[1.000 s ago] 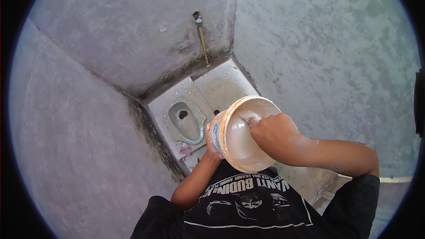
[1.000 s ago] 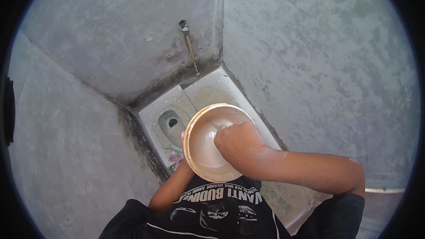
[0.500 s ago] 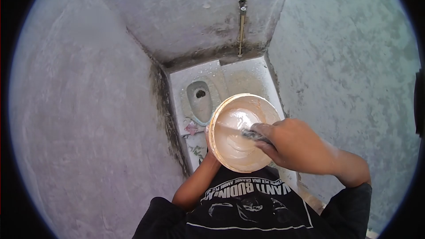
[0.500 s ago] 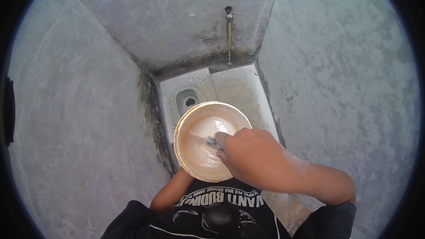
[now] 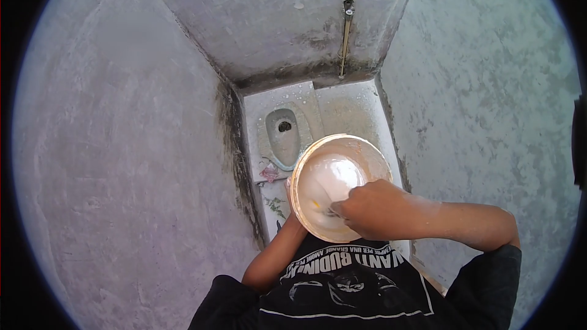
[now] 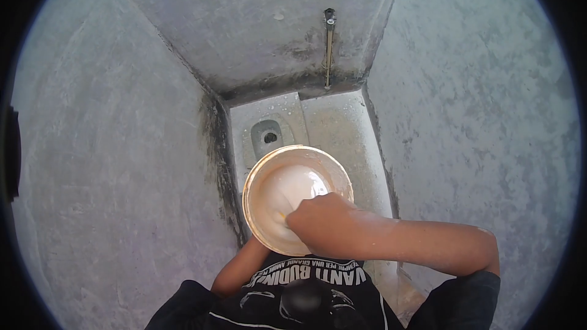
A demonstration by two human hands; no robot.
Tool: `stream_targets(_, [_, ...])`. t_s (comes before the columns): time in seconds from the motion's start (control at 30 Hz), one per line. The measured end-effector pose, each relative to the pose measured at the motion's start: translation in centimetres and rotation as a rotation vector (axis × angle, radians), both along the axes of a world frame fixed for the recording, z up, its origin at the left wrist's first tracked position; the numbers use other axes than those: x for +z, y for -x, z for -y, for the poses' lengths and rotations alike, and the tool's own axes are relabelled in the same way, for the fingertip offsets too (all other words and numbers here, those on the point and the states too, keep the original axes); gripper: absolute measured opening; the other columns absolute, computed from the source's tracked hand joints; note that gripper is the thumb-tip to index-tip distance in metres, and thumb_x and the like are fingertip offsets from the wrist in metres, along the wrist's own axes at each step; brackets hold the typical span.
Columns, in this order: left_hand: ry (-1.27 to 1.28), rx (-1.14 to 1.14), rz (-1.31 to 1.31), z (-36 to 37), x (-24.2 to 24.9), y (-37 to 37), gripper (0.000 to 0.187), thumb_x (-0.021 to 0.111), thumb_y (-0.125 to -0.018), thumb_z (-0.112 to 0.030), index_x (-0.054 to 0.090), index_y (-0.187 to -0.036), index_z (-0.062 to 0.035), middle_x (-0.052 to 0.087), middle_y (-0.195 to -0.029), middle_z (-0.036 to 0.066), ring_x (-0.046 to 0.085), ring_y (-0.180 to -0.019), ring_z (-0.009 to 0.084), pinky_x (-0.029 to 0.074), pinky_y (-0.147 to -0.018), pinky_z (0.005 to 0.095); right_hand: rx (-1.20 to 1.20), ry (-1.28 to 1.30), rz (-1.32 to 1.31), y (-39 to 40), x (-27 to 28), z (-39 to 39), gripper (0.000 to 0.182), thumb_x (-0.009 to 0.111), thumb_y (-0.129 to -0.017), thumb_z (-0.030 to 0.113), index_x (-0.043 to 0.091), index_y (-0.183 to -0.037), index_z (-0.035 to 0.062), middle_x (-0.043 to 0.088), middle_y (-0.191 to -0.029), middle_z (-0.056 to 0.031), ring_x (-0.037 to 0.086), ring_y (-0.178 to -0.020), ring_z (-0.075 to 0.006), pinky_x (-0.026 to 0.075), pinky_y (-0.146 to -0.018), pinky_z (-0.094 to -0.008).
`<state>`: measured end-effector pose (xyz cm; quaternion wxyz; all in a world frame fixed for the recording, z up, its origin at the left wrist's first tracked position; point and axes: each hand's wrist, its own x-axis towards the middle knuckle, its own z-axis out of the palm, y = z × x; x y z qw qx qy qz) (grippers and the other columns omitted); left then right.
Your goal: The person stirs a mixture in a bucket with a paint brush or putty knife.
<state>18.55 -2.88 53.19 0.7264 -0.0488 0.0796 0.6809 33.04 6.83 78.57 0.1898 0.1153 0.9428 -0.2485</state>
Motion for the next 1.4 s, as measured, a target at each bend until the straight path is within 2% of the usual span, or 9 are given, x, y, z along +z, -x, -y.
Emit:
stream_targets(0.27, [0.055,-0.047,0.049,-2.9,0.8,2.4,0.067,0.029,-0.092,-0.059,0.043,-0.133,-0.0077,0.052,-0.127,0.015,0.053,-0.112,0.0303,0.043,-0.098,0.0433,-0.24,-0.327,-0.021,1.8,7.4,-2.4,0.02,0.057,-0.078,0.008,0.058,-0.096,-0.0023,0.06,-0.066,-0.0146,0.064,-0.066,-0.0314,0.05,-0.055,-0.0403])
stream_targets(0.47, [0.121,0.102,-0.148,-4.2,1.6,4.2,0.068,0.031,-0.091,-0.06,0.043,-0.134,-0.0081,0.052,-0.128,0.015,0.053,-0.113,0.0313,0.043,-0.098,0.0453,-0.07,-0.336,-0.17,6.2,1.4,-3.4,0.022,0.054,-0.079,0.005,0.057,-0.098,-0.0046,0.061,-0.068,-0.0155,0.065,-0.067,-0.031,0.052,-0.057,-0.038])
stream_targets(0.53, [-0.31,-0.003,0.1,-4.9,2.7,5.1,0.07,0.031,-0.09,-0.061,0.042,-0.135,-0.0083,0.049,-0.131,0.016,0.05,-0.118,0.0323,0.04,-0.101,0.0475,-0.008,-0.268,-0.155,6.9,1.3,-3.3,0.022,0.053,-0.079,0.004,0.058,-0.099,-0.0033,0.061,-0.069,-0.0156,0.065,-0.067,-0.0309,0.052,-0.058,-0.0386])
stream_targets(0.67, [0.095,0.09,-0.162,-4.4,3.4,6.0,0.073,0.03,-0.089,-0.063,0.039,-0.137,-0.0082,0.048,-0.132,0.017,0.049,-0.119,0.0342,0.039,-0.102,0.0494,0.198,-0.11,-0.023,6.6,2.3,-3.7,0.031,0.054,-0.081,0.007,0.059,-0.111,0.0052,0.061,-0.075,-0.015,0.065,-0.068,-0.0304,0.053,-0.059,-0.039])
stream_targets(1.0, [-0.067,0.03,-0.017,-6.2,4.3,7.9,0.064,0.034,-0.094,-0.052,0.037,-0.136,-0.0044,0.048,-0.131,0.016,0.051,-0.116,0.0301,0.045,-0.098,0.0429,0.145,-0.548,-0.078,10.9,2.5,-6.2,0.029,0.054,-0.08,0.006,0.056,-0.107,-0.0043,0.061,-0.083,-0.0176,0.066,-0.065,-0.0279,0.052,-0.053,-0.0351])
stream_targets(1.07, [0.007,0.062,-0.767,-6.7,4.1,7.8,0.048,0.043,-0.097,-0.032,0.036,-0.136,-0.0045,0.05,-0.129,0.014,0.051,-0.115,0.0243,0.046,-0.097,0.0376,0.104,-0.516,-0.116,10.5,2.6,-6.8,0.022,0.055,-0.079,0.006,0.059,-0.097,-0.0063,0.063,-0.081,-0.0206,0.067,-0.067,-0.0281,0.053,-0.053,-0.0356])
stream_targets(1.1, [-0.027,0.077,-0.704,-6.9,4.7,8.0,0.044,0.046,-0.096,-0.016,0.035,-0.137,-0.0054,0.049,-0.13,0.013,0.052,-0.115,0.0212,0.046,-0.097,0.0357,0.025,-0.41,0.006,10.5,3.3,-6.8,0.019,0.056,-0.078,0.005,0.06,-0.091,-0.0069,0.064,-0.079,-0.0224,0.067,-0.069,-0.0299,0.053,-0.055,-0.037])
stream_targets(1.2, [-0.013,0.026,-0.864,-6.9,5.0,8.0,0.052,0.046,-0.096,-0.027,0.028,-0.141,-0.0096,0.04,-0.139,0.011,0.041,-0.127,0.0228,0.037,-0.106,0.0389,-0.122,-0.202,0.159,10.6,4.6,-7.1,0.017,0.057,-0.077,0.007,0.062,-0.085,-0.0079,0.064,-0.075,-0.0249,0.066,-0.072,-0.0337,0.053,-0.061,-0.0399])
stream_targets(1.4, [-0.151,0.106,-0.967,-8.6,5.9,6.7,0.047,0.049,-0.095,-0.019,0.035,-0.138,-0.0063,0.047,-0.132,0.013,0.05,-0.117,0.0227,0.045,-0.099,0.0389,-0.371,0.194,0.076,9.7,2.3,-7.9,0.022,0.059,-0.082,0.015,0.065,-0.09,-0.0043,0.064,-0.077,-0.0238,0.064,-0.074,-0.0387,0.051,-0.071,-0.0426])
